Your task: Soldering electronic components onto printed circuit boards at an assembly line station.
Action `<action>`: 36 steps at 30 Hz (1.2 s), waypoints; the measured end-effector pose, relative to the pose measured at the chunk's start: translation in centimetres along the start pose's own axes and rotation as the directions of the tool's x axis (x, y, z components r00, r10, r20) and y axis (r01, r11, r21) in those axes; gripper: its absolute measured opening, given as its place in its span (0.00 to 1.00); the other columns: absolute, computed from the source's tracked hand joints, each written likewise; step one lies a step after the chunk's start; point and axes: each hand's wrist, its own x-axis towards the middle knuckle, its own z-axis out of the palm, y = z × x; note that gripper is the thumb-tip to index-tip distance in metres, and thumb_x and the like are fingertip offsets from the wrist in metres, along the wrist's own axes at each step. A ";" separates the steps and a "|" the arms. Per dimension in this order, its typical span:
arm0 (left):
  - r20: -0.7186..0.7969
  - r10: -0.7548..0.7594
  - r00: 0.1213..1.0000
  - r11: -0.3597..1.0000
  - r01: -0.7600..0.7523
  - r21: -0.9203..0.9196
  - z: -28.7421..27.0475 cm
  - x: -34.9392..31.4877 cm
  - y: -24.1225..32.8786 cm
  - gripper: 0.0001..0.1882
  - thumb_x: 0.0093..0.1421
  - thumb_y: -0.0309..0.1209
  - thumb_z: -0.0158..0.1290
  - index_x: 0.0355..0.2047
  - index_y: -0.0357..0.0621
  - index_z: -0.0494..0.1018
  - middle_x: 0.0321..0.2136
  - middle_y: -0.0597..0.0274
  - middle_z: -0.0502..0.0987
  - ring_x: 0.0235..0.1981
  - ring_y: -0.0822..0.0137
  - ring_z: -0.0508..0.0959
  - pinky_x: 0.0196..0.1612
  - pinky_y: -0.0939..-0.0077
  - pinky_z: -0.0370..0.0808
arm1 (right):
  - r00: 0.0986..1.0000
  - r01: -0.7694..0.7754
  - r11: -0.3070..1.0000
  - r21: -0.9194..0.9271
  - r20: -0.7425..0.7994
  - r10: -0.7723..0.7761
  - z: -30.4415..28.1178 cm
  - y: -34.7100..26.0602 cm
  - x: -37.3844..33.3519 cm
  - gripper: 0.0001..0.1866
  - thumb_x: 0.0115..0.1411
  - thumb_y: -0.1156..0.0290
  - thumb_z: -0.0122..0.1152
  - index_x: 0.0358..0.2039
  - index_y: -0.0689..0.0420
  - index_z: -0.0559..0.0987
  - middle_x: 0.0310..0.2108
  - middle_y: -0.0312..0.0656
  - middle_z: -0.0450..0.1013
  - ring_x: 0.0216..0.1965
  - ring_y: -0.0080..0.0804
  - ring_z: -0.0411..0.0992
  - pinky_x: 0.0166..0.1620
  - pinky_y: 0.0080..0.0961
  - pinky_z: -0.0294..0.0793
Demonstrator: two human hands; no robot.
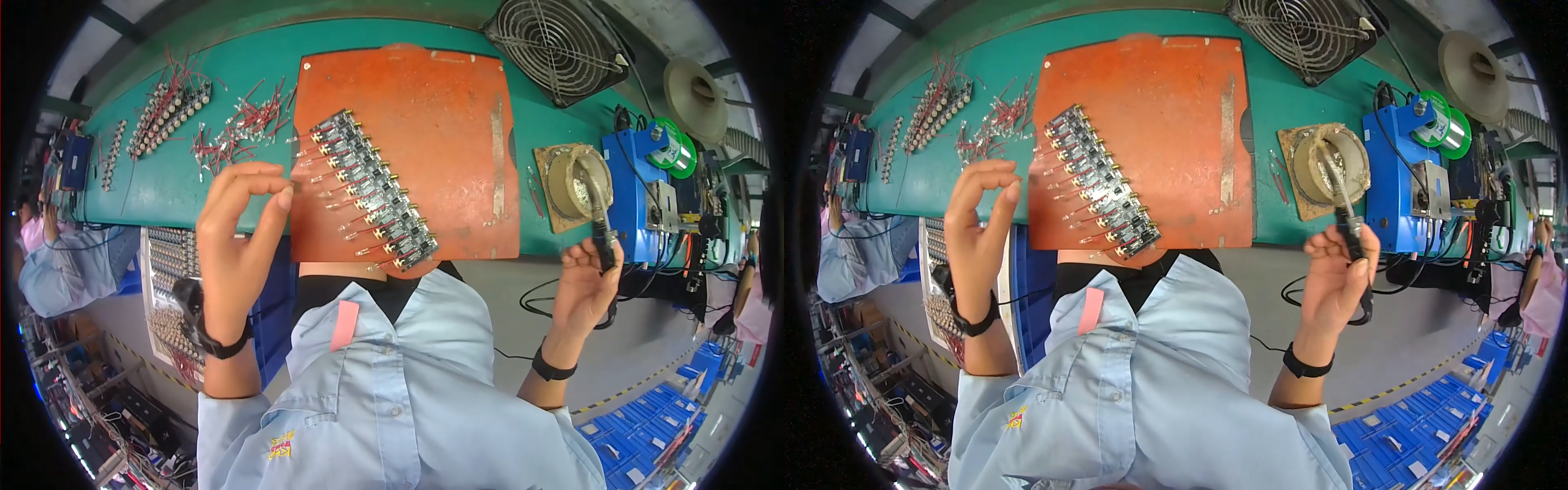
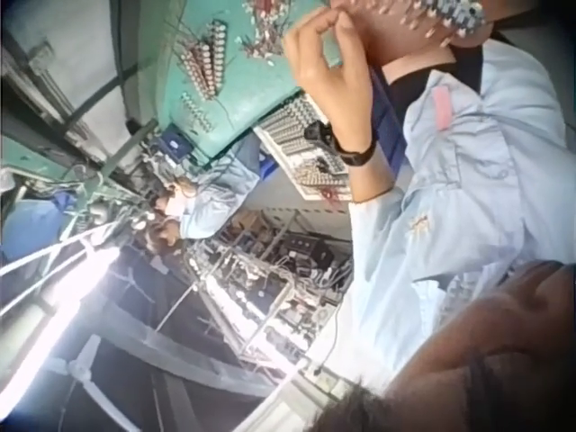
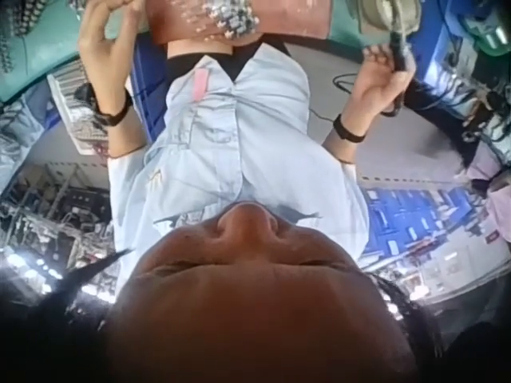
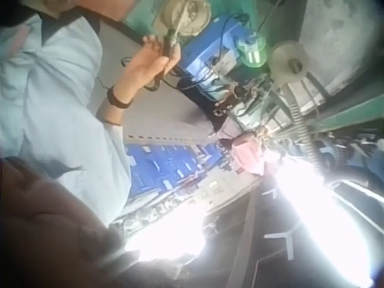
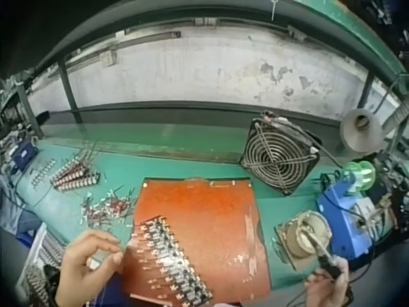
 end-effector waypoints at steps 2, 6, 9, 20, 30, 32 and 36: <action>-0.014 -0.010 1.000 1.000 0.010 0.000 0.4 0.4 -0.8 0.04 0.54 0.21 0.56 0.32 0.35 0.75 0.35 0.53 0.77 0.40 0.59 0.76 0.46 0.71 0.70 | 1.000 0.001 1.000 0.025 0.029 -0.002 1.0 1.2 0.1 0.28 0.63 0.53 0.55 0.58 0.56 0.64 0.45 0.46 0.72 0.43 0.35 0.71 0.47 0.33 0.70; -0.077 0.041 0.996 0.997 -0.046 -0.062 2.1 1.5 -2.2 0.06 0.56 0.23 0.56 0.34 0.34 0.75 0.37 0.52 0.76 0.41 0.58 0.76 0.46 0.70 0.70 | 0.999 0.013 0.995 0.094 0.040 -0.017 2.0 2.9 0.0 0.28 0.61 0.54 0.58 0.55 0.57 0.66 0.43 0.47 0.73 0.42 0.38 0.72 0.46 0.36 0.72; -0.081 -0.057 0.995 0.995 0.051 -0.082 2.8 2.0 -2.7 0.10 0.59 0.27 0.55 0.40 0.35 0.74 0.40 0.53 0.75 0.43 0.59 0.75 0.49 0.70 0.69 | 0.998 0.040 0.992 0.122 0.035 -0.045 1.8 3.1 0.4 0.26 0.58 0.58 0.62 0.52 0.60 0.68 0.42 0.48 0.73 0.41 0.41 0.74 0.45 0.40 0.74; 0.162 0.117 0.980 0.992 -0.121 0.017 3.2 3.6 -7.8 0.14 0.62 0.28 0.53 0.45 0.33 0.69 0.42 0.53 0.71 0.47 0.57 0.69 0.52 0.66 0.65 | 0.994 -0.088 0.950 0.299 0.085 0.065 2.3 2.6 0.6 0.21 0.62 0.65 0.59 0.52 0.60 0.67 0.42 0.45 0.75 0.43 0.32 0.74 0.47 0.32 0.73; 0.116 0.255 0.960 0.965 -0.261 0.037 2.8 4.8 -6.2 0.19 0.61 0.48 0.55 0.47 0.51 0.73 0.35 0.57 0.78 0.28 0.67 0.76 0.38 0.80 0.75 | 0.993 -0.085 0.942 0.326 0.103 0.053 2.7 1.8 0.8 0.18 0.63 0.65 0.57 0.51 0.59 0.68 0.39 0.42 0.74 0.41 0.27 0.73 0.45 0.27 0.73; 0.164 0.176 0.971 0.969 -0.200 0.143 2.3 4.7 -4.7 0.20 0.60 0.45 0.56 0.47 0.47 0.72 0.35 0.55 0.78 0.30 0.65 0.76 0.39 0.78 0.75 | 0.992 -0.079 0.943 0.324 0.115 0.044 2.8 1.8 0.8 0.18 0.64 0.65 0.57 0.51 0.59 0.68 0.39 0.41 0.75 0.41 0.27 0.73 0.45 0.26 0.73; 0.220 -0.017 0.975 0.978 -0.029 0.208 1.6 4.8 -3.5 0.20 0.60 0.38 0.57 0.47 0.37 0.71 0.35 0.52 0.78 0.34 0.62 0.76 0.42 0.75 0.75 | 0.991 -0.076 0.944 0.322 0.130 0.036 2.7 1.9 0.8 0.18 0.63 0.66 0.57 0.51 0.59 0.68 0.39 0.41 0.75 0.40 0.26 0.73 0.44 0.25 0.73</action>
